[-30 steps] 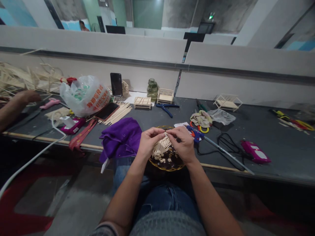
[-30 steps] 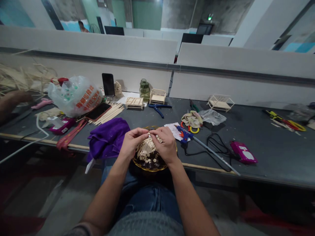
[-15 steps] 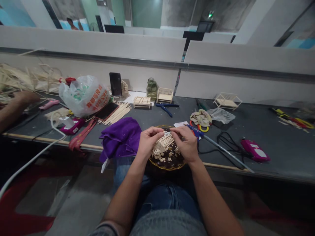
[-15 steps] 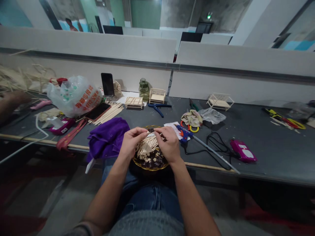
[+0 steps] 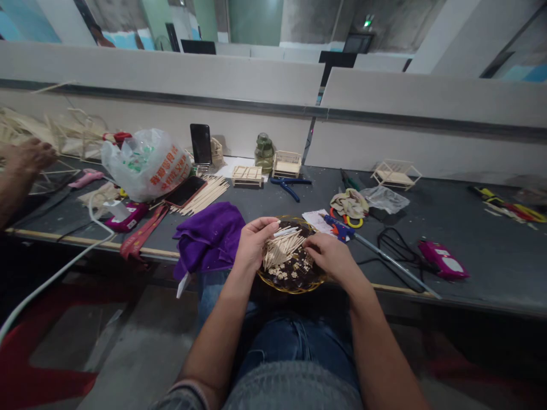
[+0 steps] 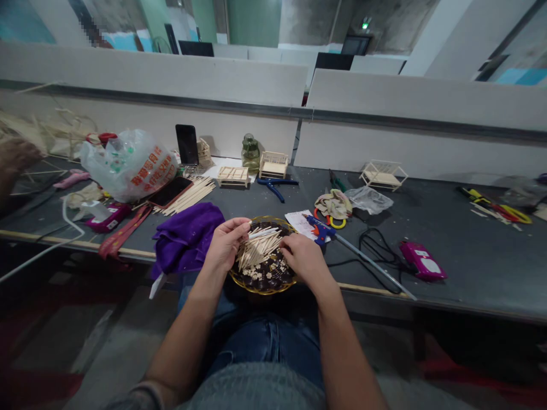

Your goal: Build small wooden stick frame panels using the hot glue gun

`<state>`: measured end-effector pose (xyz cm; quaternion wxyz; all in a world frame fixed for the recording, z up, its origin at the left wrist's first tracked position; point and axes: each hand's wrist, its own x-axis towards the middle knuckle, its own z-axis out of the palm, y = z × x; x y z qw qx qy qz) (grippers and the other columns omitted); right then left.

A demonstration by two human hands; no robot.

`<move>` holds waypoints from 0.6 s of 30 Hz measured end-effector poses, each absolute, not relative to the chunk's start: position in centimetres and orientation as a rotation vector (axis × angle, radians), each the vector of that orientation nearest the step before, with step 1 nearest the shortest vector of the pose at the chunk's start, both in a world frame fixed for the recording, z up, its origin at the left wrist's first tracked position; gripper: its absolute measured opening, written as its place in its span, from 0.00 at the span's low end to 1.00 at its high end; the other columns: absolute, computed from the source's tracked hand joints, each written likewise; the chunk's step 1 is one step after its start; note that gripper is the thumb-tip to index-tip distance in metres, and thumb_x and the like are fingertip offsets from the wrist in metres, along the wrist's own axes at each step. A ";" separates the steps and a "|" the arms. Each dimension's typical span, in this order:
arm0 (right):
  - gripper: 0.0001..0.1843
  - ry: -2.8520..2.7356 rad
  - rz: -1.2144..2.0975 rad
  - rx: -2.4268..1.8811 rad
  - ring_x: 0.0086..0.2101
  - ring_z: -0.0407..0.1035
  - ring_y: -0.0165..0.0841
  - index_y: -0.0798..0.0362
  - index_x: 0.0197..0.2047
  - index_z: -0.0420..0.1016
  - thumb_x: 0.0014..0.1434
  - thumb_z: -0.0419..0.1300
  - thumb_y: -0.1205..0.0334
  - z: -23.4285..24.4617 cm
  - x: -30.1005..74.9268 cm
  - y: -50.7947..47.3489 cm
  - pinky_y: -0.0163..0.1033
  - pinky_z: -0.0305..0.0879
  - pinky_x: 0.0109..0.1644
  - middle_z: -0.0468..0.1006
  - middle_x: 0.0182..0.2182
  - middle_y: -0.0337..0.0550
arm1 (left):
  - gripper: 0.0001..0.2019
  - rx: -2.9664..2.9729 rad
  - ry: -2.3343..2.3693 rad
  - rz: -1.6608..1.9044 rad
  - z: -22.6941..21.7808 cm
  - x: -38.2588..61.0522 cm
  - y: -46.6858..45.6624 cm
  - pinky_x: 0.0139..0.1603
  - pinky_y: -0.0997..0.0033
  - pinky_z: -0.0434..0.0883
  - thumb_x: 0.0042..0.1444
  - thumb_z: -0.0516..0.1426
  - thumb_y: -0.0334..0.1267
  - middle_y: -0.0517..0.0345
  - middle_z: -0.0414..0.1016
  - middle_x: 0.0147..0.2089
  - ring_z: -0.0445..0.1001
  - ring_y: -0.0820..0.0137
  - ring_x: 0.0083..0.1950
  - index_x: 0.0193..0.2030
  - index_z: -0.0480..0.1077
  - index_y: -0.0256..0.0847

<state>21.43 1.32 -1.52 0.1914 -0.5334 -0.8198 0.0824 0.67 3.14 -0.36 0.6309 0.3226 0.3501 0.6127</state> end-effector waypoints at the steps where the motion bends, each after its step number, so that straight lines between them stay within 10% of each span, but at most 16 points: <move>1: 0.06 -2.313 0.198 -1.482 0.36 0.71 0.36 0.50 0.34 0.77 0.59 0.59 0.68 -1.7 21.2 1.4 0.38 0.62 0.39 0.79 0.32 0.42 | 0.12 0.733 0.802 1.401 -0.4 0.6 3.1 0.26 0.80 0.62 0.38 0.72 0.37 0.62 0.75 0.25 0.65 0.82 0.23 0.30 0.80 0.37; 18: 0.06 -1.718 0.372 -1.133 0.37 0.71 0.35 0.50 0.42 0.77 0.63 0.60 0.62 1.8 15.5 0.9 0.41 0.68 0.44 0.78 0.36 0.43 | 0.12 0.770 0.777 1.330 0.1 0.5 2.6 0.31 0.79 0.66 0.37 0.72 0.35 0.59 0.78 0.27 0.69 0.79 0.27 0.29 0.79 0.36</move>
